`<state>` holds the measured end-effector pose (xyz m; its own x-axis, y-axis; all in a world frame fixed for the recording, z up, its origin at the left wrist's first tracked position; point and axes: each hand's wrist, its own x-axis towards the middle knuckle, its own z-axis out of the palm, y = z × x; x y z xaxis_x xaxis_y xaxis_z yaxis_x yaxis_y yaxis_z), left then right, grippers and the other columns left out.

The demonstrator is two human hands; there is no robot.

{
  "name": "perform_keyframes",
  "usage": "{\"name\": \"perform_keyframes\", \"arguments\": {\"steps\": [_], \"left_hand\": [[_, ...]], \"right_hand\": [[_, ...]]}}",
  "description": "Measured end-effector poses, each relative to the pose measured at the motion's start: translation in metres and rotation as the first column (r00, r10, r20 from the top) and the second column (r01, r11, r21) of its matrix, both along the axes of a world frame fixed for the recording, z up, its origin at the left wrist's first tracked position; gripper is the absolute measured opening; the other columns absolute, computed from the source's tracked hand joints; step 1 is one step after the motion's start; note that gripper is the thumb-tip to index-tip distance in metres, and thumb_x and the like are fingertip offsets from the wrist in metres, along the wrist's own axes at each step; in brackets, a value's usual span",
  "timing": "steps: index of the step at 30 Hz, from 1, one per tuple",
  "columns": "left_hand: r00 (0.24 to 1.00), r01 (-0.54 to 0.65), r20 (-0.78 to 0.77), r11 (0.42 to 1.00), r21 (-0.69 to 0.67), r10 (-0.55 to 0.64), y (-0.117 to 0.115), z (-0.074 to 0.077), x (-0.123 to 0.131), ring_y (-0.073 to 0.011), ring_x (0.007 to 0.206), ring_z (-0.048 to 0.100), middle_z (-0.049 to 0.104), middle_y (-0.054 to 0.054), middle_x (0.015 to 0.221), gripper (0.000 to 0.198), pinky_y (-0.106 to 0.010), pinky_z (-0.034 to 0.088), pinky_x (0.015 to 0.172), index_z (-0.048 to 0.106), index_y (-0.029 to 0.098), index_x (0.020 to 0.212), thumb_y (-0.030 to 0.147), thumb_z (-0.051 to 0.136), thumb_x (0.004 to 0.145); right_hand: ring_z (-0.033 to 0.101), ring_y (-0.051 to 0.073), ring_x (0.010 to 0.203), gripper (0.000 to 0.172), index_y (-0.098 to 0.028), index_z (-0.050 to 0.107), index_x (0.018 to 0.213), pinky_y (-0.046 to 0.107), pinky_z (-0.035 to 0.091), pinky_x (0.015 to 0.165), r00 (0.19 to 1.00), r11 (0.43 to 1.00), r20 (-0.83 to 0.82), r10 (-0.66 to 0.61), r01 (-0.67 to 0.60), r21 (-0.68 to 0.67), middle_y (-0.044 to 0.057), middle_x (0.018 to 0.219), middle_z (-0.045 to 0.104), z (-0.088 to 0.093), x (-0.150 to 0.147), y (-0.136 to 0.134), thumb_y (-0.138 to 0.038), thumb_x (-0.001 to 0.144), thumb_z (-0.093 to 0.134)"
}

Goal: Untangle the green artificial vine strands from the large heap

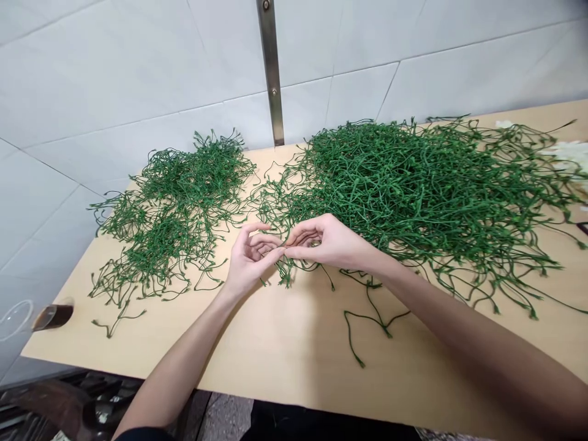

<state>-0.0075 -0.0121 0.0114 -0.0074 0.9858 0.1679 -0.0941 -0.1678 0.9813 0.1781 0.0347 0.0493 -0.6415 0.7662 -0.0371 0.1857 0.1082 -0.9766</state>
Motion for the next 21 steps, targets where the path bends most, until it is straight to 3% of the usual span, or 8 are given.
{"name": "perform_keyframes", "arguments": {"steps": [2, 5, 7, 13, 17, 21], "left_hand": [[0.999, -0.001, -0.041, 1.000, -0.005, 0.001, 0.0003, 0.0009, 0.0004, -0.0131, 0.074, 0.066, 0.071, -0.004, 0.083, 0.041, -0.026, 0.053, 0.072, 0.061, 0.018, 0.101, 0.028, 0.083, 0.069], [0.982, 0.012, -0.186, 0.999, 0.039, -0.005, 0.0006, 0.0027, 0.0009, -0.0163, 0.079, 0.063, 0.070, -0.007, 0.085, 0.022, -0.029, 0.051, 0.076, 0.070, 0.016, 0.083, 0.033, 0.078, 0.074], [0.963, 0.030, -0.271, 0.997, 0.064, -0.012, 0.0002, 0.0030, 0.0011, -0.0176, 0.080, 0.062, 0.069, -0.007, 0.082, 0.021, -0.030, 0.050, 0.077, 0.070, 0.016, 0.073, 0.036, 0.073, 0.079], [0.943, -0.005, -0.332, 1.000, 0.008, 0.008, -0.0022, 0.0048, 0.0016, -0.0125, 0.064, 0.054, 0.065, -0.002, 0.072, 0.021, -0.025, 0.044, 0.062, 0.068, 0.016, 0.081, 0.036, 0.065, 0.086], [0.922, -0.001, -0.386, 0.998, 0.057, 0.023, -0.0030, 0.0091, -0.0001, -0.0116, 0.063, 0.053, 0.063, -0.001, 0.070, 0.018, -0.024, 0.043, 0.063, 0.066, 0.016, 0.079, 0.032, 0.065, 0.086], [0.894, 0.011, -0.446, 0.994, 0.106, 0.038, -0.0026, 0.0060, -0.0020, -0.0125, 0.063, 0.053, 0.063, -0.001, 0.069, 0.016, -0.025, 0.043, 0.064, 0.066, 0.016, 0.077, 0.030, 0.065, 0.085]], "right_hand": [[0.063, 0.012, 0.065, 0.012, -0.013, 0.071, 0.078, 0.024, 0.052, 0.063, 1.000, 1.000, 0.013, 0.000, 0.000, 0.018, 0.002, 0.070, 0.069, 0.0014, -0.0001, 0.0002, -0.022, 0.070, 0.070], [0.065, 0.013, 0.067, 0.012, -0.013, 0.073, 0.079, 0.024, 0.053, 0.066, 1.000, 1.000, -0.022, -0.012, 0.013, 0.012, 0.003, 0.074, 0.071, 0.0024, 0.0004, 0.0006, -0.020, 0.070, 0.069], [0.066, 0.014, 0.070, 0.016, -0.013, 0.073, 0.082, 0.025, 0.054, 0.068, 0.998, 1.000, -0.054, -0.018, 0.017, -0.008, 0.003, 0.078, 0.073, 0.0021, 0.0009, 0.0013, -0.024, 0.070, 0.071], [0.065, 0.013, 0.067, 0.016, -0.012, 0.072, 0.080, 0.026, 0.053, 0.065, 0.999, 0.999, -0.015, -0.045, 0.045, 0.019, 0.004, 0.075, 0.071, 0.0034, 0.0032, 0.0015, -0.027, 0.074, 0.068], [0.063, 0.012, 0.064, 0.020, -0.012, 0.070, 0.083, 0.025, 0.052, 0.061, 0.998, 0.998, -0.025, -0.056, 0.055, -0.023, 0.004, 0.073, 0.070, 0.0037, 0.0028, -0.0005, -0.030, 0.074, 0.071], [0.065, 0.014, 0.072, 0.022, -0.013, 0.070, 0.086, 0.026, 0.054, 0.068, 0.998, 0.999, -0.052, -0.043, 0.043, -0.013, 0.004, 0.078, 0.071, -0.0010, 0.0017, -0.0001, -0.027, 0.070, 0.075]]}}
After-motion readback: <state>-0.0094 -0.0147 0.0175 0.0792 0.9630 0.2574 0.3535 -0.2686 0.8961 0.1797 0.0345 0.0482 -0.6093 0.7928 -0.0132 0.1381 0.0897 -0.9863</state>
